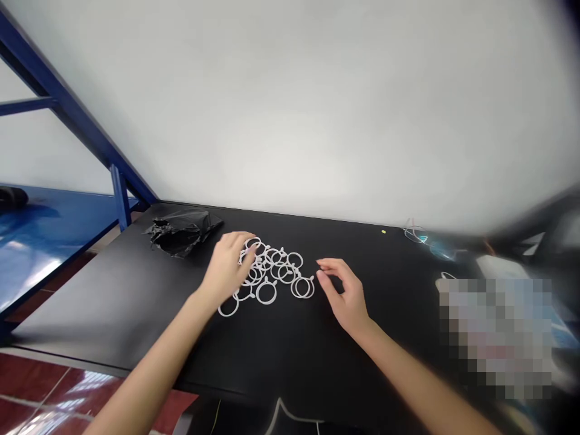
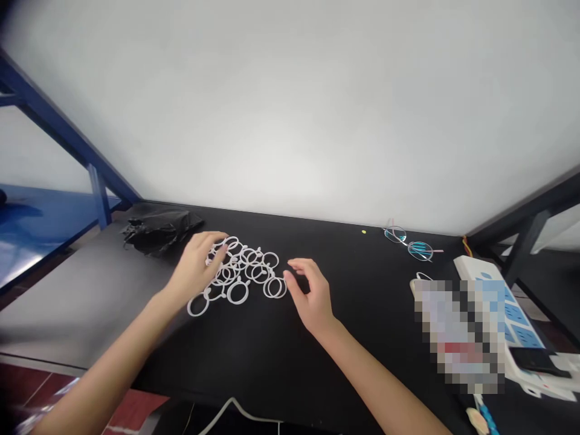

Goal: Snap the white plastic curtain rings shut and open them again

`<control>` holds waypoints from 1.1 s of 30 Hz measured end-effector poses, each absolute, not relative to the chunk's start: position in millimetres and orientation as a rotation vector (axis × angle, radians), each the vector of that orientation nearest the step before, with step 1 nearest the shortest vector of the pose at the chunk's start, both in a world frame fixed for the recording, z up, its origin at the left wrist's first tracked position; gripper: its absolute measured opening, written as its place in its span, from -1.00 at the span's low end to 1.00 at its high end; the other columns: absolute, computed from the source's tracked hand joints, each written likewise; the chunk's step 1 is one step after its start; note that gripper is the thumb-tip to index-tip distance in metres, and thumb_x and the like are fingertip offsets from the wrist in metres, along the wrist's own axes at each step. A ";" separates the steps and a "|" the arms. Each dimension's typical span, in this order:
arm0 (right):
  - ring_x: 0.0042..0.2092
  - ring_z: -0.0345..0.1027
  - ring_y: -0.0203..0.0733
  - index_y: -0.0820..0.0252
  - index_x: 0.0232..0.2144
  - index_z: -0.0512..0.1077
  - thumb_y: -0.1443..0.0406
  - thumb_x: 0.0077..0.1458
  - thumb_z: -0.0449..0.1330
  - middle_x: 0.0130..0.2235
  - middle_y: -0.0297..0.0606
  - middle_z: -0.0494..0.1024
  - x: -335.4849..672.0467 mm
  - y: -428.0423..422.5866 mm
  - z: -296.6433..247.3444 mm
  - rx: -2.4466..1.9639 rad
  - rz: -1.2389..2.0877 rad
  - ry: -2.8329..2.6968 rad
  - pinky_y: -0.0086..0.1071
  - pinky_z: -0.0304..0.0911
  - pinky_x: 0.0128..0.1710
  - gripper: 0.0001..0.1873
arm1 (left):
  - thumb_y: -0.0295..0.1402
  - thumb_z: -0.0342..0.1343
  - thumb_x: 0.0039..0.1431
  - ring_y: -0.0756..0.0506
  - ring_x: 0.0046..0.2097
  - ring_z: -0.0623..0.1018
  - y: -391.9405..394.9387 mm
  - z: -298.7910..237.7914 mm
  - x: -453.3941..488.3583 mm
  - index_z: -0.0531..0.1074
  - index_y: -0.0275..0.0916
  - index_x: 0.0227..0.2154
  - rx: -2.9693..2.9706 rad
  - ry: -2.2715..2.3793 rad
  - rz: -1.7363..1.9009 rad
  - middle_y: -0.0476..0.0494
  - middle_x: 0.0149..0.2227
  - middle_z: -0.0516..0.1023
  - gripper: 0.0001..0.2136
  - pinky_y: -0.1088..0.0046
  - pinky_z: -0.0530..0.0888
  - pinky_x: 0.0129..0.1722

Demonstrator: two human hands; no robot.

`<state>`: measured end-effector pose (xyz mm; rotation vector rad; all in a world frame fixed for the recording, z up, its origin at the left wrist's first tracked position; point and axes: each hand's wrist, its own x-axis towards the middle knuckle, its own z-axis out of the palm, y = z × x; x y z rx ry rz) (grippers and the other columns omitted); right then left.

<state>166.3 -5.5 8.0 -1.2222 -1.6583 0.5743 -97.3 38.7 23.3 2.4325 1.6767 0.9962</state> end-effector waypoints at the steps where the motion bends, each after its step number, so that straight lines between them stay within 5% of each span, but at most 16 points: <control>1: 0.06 0.39 -0.01 0.12 -0.06 0.41 0.13 0.21 0.16 0.04 -0.10 0.47 164.5 -5.8 7.5 -1.250 0.572 -1.760 -0.10 0.35 0.05 -0.70 | -0.24 -0.10 0.35 -0.22 0.06 0.42 44.9 19.8 -114.4 0.37 -0.27 -0.03 2.390 1.745 0.988 -0.27 -0.01 0.47 -0.71 0.14 0.34 0.12; 5: 0.36 -0.10 0.21 0.15 0.30 0.05 -0.06 0.14 0.15 0.38 0.04 -0.03 149.2 -4.6 4.4 -1.359 0.588 -2.181 0.12 0.09 0.23 -0.19 | -0.12 -0.15 0.34 -0.27 0.23 0.30 67.5 -3.4 -160.4 0.33 -0.31 0.09 2.247 1.806 0.832 -0.35 0.18 0.34 -0.56 0.04 0.23 0.23; 9: 0.39 -0.26 0.27 0.28 0.35 -0.07 -0.15 0.15 0.06 0.41 0.12 -0.20 126.2 6.7 5.7 -1.404 0.497 -2.380 0.16 -0.03 0.27 -0.06 | -0.09 -0.17 0.34 -0.22 0.25 0.30 78.4 -18.0 -161.6 0.33 -0.31 0.11 2.212 1.660 0.796 -0.31 0.19 0.35 -0.53 0.11 0.22 0.26; 14: 0.37 -0.18 0.32 0.28 0.35 -0.01 -0.17 0.08 0.12 0.40 0.16 -0.15 102.5 19.3 5.4 -1.430 0.358 -2.463 0.13 -0.02 0.26 -0.01 | -0.08 -0.13 0.34 -0.20 0.26 0.29 73.3 -12.2 -134.5 0.33 -0.25 0.13 2.237 1.464 0.779 -0.27 0.21 0.35 -0.54 0.11 0.22 0.28; 25: 0.34 -0.03 0.25 0.32 0.25 0.23 -0.05 0.20 0.07 0.34 0.15 0.10 149.2 20.2 0.8 -1.487 0.197 -2.432 0.07 0.06 0.23 -0.26 | -0.10 -0.18 0.37 -0.23 0.28 0.28 73.1 -8.6 -51.2 0.38 -0.20 0.07 2.208 1.186 0.771 -0.24 0.26 0.27 -0.59 0.11 0.26 0.26; 33: 0.35 -0.05 0.18 0.20 0.21 0.27 0.00 0.23 0.06 0.34 0.06 0.10 214.4 17.3 -3.3 -1.615 0.325 -2.225 0.07 0.06 0.24 -0.38 | -0.23 -0.22 0.40 -0.17 0.15 0.41 86.7 -10.1 25.9 0.42 -0.29 -0.05 2.178 1.059 0.930 -0.31 0.07 0.44 -0.64 0.23 0.35 0.17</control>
